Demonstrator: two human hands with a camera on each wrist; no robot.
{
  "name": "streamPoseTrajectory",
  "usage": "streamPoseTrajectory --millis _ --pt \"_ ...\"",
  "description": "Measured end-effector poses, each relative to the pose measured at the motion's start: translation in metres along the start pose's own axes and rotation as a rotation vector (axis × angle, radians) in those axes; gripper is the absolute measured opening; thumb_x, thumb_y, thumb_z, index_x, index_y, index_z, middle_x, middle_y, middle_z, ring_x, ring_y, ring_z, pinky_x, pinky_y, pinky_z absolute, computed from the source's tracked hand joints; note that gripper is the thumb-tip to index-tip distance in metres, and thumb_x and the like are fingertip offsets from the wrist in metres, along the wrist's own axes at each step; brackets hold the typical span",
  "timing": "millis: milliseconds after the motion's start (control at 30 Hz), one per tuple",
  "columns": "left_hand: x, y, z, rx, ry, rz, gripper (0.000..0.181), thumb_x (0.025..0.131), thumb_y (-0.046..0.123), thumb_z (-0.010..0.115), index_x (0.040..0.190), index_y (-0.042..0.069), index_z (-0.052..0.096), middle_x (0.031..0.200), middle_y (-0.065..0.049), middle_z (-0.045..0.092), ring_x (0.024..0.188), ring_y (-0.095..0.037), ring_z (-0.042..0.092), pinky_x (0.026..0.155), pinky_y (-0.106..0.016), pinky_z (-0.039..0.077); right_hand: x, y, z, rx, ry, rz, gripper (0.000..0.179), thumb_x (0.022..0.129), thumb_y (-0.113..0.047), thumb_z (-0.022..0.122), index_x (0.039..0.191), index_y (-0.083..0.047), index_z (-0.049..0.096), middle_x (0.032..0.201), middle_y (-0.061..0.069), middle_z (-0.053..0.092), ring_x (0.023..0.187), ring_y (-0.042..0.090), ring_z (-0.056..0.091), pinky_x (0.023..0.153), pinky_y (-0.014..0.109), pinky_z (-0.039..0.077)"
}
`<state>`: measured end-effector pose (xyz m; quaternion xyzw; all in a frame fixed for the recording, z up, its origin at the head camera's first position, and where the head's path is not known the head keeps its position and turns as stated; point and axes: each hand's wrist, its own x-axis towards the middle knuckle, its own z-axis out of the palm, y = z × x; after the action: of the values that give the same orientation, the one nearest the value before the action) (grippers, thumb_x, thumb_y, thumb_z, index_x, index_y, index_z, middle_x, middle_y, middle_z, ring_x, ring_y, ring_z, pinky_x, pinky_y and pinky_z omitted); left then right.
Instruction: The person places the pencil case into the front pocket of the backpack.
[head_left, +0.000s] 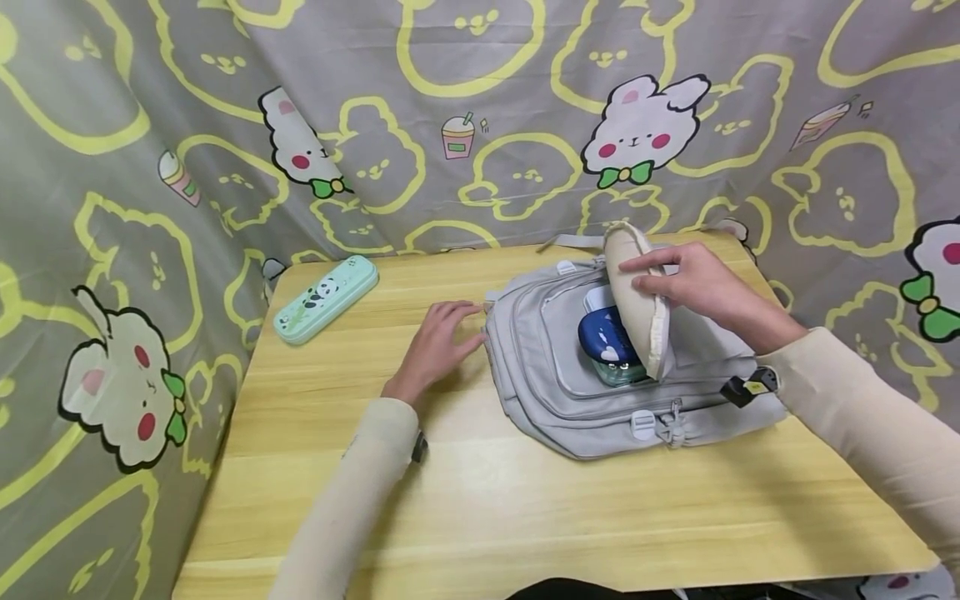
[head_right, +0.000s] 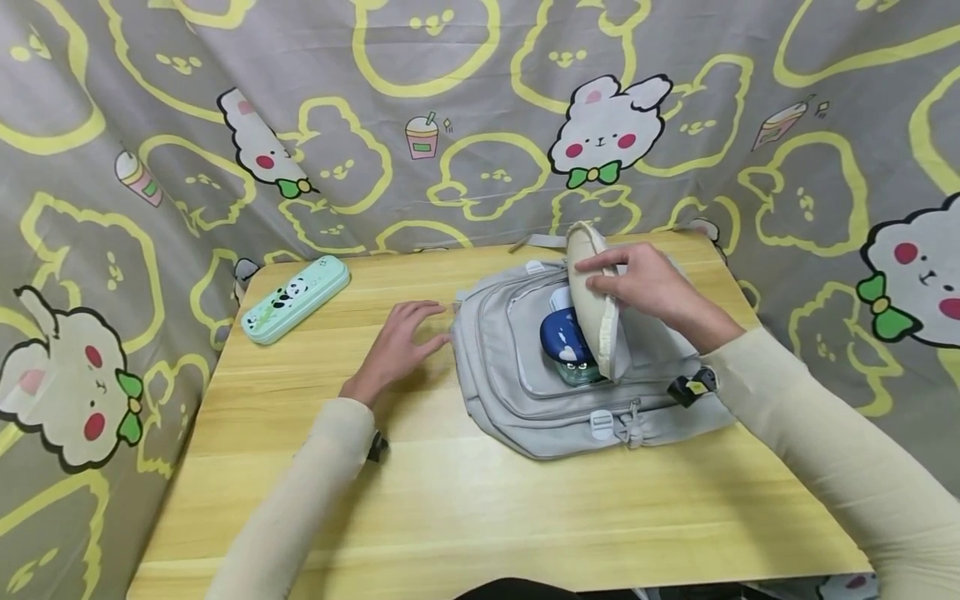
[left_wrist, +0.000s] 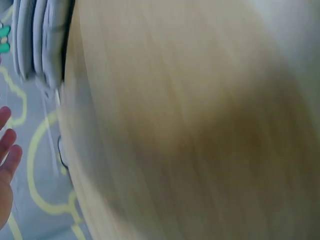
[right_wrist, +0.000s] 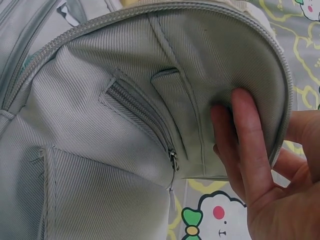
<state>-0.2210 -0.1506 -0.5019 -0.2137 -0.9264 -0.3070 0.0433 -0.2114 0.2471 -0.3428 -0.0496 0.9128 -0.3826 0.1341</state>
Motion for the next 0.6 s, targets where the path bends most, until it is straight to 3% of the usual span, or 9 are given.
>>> streamPoseTrajectory --millis 233,600 --pt "-0.008 -0.03 -0.02 0.042 0.015 -0.115 0.053 0.104 0.038 0.076 0.15 0.013 0.065 0.161 -0.01 0.057 0.153 -0.033 0.045 0.129 -0.053 0.037 0.0 0.0 0.0 -0.011 0.003 -0.007 0.042 0.106 -0.026 0.073 0.144 -0.01 0.072 0.152 0.017 0.061 0.09 0.016 0.06 0.069 0.027 0.055" --pt "-0.031 -0.074 -0.049 0.09 0.047 -0.2 0.056 0.103 0.036 0.077 0.151 0.01 0.062 0.164 -0.016 0.052 0.154 -0.039 0.041 0.128 -0.058 0.035 0.0 0.002 0.001 -0.01 0.002 -0.007 0.045 0.105 -0.033 0.074 0.144 -0.011 0.072 0.151 0.017 0.062 0.094 0.019 0.06 0.07 0.028 0.055"
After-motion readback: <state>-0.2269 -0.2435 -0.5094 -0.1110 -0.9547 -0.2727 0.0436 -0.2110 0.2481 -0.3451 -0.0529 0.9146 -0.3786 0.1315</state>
